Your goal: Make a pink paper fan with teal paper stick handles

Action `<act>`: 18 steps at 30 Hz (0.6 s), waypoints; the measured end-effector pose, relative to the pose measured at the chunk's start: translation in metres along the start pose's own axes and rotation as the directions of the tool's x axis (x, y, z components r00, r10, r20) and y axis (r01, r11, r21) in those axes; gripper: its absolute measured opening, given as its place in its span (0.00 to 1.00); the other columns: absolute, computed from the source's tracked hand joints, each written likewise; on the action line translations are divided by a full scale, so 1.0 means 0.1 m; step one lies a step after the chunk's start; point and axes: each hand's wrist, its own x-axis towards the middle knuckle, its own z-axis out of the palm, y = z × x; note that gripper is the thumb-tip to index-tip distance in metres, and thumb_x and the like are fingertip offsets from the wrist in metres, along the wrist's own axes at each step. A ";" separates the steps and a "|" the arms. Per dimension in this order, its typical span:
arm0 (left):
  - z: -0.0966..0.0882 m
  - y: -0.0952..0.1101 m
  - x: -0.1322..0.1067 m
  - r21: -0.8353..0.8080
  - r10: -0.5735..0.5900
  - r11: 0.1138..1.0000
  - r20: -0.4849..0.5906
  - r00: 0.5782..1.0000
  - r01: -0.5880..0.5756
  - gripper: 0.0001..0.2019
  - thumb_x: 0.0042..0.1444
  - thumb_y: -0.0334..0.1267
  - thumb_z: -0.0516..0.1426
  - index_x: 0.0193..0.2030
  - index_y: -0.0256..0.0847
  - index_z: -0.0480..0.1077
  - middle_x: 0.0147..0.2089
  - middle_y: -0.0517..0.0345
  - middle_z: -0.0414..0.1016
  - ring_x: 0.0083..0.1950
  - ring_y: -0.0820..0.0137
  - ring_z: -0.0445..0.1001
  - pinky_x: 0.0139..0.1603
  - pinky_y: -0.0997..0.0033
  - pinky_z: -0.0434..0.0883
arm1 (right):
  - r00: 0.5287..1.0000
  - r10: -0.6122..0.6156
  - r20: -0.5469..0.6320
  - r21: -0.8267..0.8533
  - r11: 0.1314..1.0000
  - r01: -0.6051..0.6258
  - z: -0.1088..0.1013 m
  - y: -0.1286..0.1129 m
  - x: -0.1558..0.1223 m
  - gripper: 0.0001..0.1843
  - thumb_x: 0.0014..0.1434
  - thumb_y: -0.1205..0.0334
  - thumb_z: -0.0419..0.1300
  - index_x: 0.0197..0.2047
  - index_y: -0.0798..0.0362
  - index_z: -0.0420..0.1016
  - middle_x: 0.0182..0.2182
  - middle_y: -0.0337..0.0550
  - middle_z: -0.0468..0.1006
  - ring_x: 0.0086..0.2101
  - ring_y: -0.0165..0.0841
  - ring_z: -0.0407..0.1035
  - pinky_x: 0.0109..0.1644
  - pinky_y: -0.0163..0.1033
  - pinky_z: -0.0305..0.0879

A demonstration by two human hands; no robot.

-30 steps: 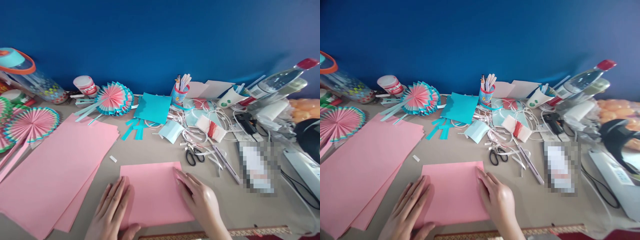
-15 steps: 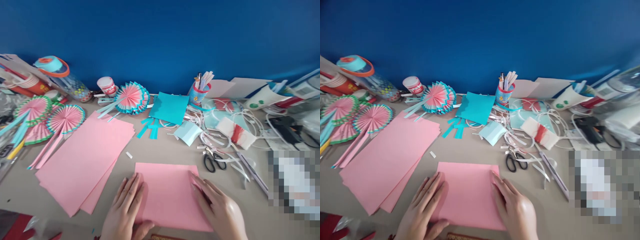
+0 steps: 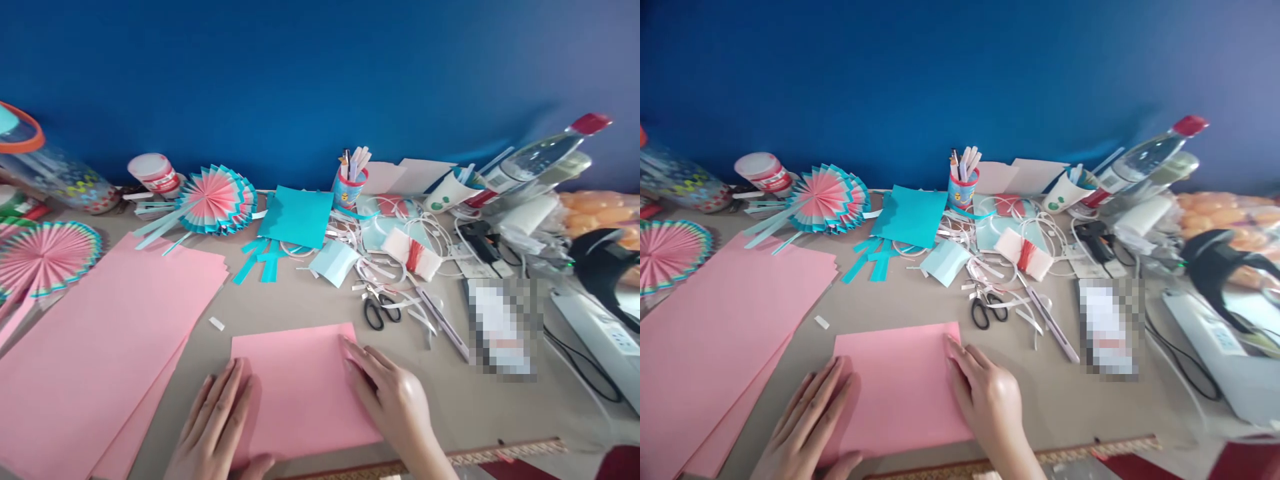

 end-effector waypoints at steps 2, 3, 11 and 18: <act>0.02 -0.01 -0.01 0.010 0.009 1.000 -0.007 1.000 -0.009 0.42 0.57 0.51 0.59 0.73 0.36 0.49 0.73 0.44 0.54 0.72 0.53 0.56 0.74 0.59 0.47 | 1.000 0.007 -0.003 0.031 0.999 -0.007 0.01 0.00 0.00 0.20 0.67 0.62 0.47 0.53 0.50 0.78 0.33 0.42 0.81 0.22 0.30 0.74 0.23 0.31 0.63; 0.02 -0.01 -0.01 0.016 0.011 1.000 -0.007 1.000 -0.011 0.42 0.57 0.51 0.59 0.73 0.35 0.49 0.73 0.43 0.54 0.72 0.53 0.56 0.74 0.59 0.47 | 1.000 0.010 -0.003 0.046 0.999 -0.010 0.01 0.00 -0.01 0.20 0.67 0.63 0.47 0.54 0.50 0.77 0.32 0.41 0.81 0.22 0.30 0.74 0.22 0.31 0.62; 0.03 -0.01 -0.02 0.032 0.012 0.999 -0.009 1.000 -0.012 0.42 0.57 0.51 0.59 0.73 0.35 0.49 0.72 0.43 0.56 0.71 0.52 0.57 0.74 0.58 0.47 | 1.000 0.016 0.005 0.075 0.997 -0.017 0.02 0.00 0.01 0.20 0.67 0.64 0.47 0.54 0.50 0.77 0.33 0.41 0.81 0.23 0.30 0.74 0.24 0.32 0.62; 0.04 -0.02 -0.03 0.031 0.021 0.999 0.006 1.000 -0.021 0.42 0.58 0.50 0.58 0.74 0.36 0.47 0.73 0.43 0.54 0.71 0.53 0.56 0.73 0.57 0.49 | 0.999 0.035 0.008 0.036 0.999 -0.036 0.03 0.00 -0.01 0.20 0.66 0.63 0.47 0.53 0.50 0.78 0.36 0.43 0.82 0.24 0.32 0.75 0.24 0.33 0.64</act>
